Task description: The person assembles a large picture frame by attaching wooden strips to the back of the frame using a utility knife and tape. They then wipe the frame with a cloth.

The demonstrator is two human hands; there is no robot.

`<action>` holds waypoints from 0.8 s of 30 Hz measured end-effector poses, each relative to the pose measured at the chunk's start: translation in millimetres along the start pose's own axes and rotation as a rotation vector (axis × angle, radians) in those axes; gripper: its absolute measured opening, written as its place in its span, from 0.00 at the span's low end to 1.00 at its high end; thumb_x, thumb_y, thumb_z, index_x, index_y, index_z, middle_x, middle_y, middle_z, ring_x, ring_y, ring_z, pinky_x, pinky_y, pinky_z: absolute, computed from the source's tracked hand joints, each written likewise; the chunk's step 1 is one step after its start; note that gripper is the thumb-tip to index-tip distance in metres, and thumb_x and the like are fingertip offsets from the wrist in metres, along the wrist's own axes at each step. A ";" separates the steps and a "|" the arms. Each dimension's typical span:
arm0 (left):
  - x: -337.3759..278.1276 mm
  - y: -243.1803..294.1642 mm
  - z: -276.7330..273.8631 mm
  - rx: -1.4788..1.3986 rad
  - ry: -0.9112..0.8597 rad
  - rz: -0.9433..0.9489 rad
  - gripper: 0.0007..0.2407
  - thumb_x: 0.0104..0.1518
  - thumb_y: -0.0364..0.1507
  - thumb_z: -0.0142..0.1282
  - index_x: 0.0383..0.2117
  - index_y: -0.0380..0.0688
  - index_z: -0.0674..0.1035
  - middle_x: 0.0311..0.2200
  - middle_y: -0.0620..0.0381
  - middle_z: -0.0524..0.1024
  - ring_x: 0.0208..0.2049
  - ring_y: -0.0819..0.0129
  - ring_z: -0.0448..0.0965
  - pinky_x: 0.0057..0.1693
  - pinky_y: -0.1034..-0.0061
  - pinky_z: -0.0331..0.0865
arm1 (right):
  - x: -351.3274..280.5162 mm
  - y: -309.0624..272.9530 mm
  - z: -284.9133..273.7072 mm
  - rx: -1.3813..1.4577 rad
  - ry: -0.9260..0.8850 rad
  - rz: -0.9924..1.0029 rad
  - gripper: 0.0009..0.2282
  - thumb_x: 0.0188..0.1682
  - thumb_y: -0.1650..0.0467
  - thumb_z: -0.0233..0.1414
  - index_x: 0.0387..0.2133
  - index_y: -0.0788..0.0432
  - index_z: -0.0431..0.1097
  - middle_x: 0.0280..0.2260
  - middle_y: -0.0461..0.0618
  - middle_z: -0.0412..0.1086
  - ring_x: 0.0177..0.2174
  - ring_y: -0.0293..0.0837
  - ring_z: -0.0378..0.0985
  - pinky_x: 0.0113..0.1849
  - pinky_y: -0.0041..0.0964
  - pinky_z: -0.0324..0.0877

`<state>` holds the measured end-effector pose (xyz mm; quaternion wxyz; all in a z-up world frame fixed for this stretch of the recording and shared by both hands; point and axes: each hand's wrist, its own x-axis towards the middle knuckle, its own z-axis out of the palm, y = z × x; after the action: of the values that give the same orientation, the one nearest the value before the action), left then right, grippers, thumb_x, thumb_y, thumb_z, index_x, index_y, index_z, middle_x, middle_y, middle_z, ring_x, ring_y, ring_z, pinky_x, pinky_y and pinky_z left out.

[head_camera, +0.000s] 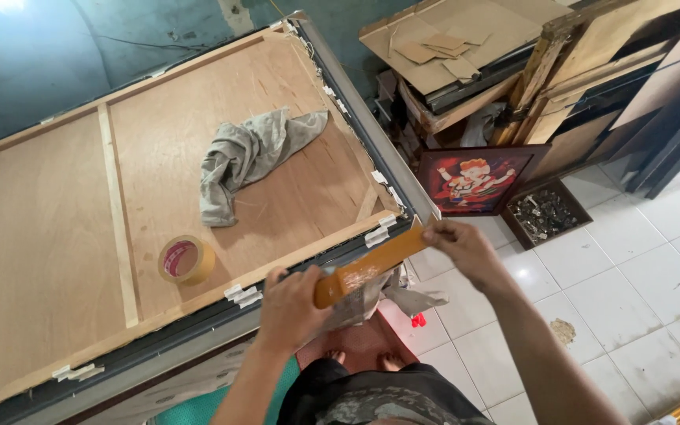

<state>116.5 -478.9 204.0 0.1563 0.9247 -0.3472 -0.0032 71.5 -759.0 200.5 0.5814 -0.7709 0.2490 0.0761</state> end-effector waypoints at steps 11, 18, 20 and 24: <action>-67.7 -61.0 -10.5 -0.213 0.026 -0.383 0.09 0.47 0.40 0.38 0.27 0.53 0.69 0.25 0.65 0.69 0.30 0.72 0.65 0.44 0.75 0.46 | 81.9 63.7 -26.3 0.289 0.122 -0.305 0.04 0.42 0.70 0.53 0.26 0.58 0.67 0.26 0.43 0.64 0.29 0.33 0.65 0.36 0.23 0.64; -85.8 -60.4 24.2 0.187 0.368 -0.281 0.13 0.38 0.45 0.56 0.13 0.55 0.70 0.38 0.63 0.63 0.42 0.55 0.58 0.42 0.61 0.53 | 92.4 79.6 -18.9 0.243 0.069 -0.375 0.04 0.38 0.73 0.55 0.24 0.57 0.67 0.31 0.44 0.65 0.32 0.36 0.65 0.35 0.26 0.67; -83.3 -52.4 21.1 0.182 0.387 -0.266 0.13 0.36 0.44 0.58 0.11 0.54 0.70 0.45 0.64 0.63 0.46 0.54 0.57 0.45 0.62 0.51 | 93.6 85.4 -18.8 0.250 0.057 -0.405 0.04 0.38 0.72 0.55 0.23 0.56 0.67 0.35 0.45 0.65 0.35 0.37 0.66 0.37 0.28 0.68; -76.4 -40.3 12.2 -0.040 0.397 -0.175 0.08 0.38 0.30 0.59 0.15 0.45 0.70 0.49 0.54 0.62 0.52 0.46 0.56 0.53 0.50 0.57 | 90.4 88.7 -20.2 0.132 0.153 -0.367 0.05 0.37 0.71 0.56 0.26 0.55 0.69 0.26 0.40 0.67 0.28 0.32 0.65 0.34 0.25 0.62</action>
<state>82.9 -404.6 172.7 0.2391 0.9305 -0.2278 0.1587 104.3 -822.2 93.9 0.6143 -0.7669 0.1522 -0.1063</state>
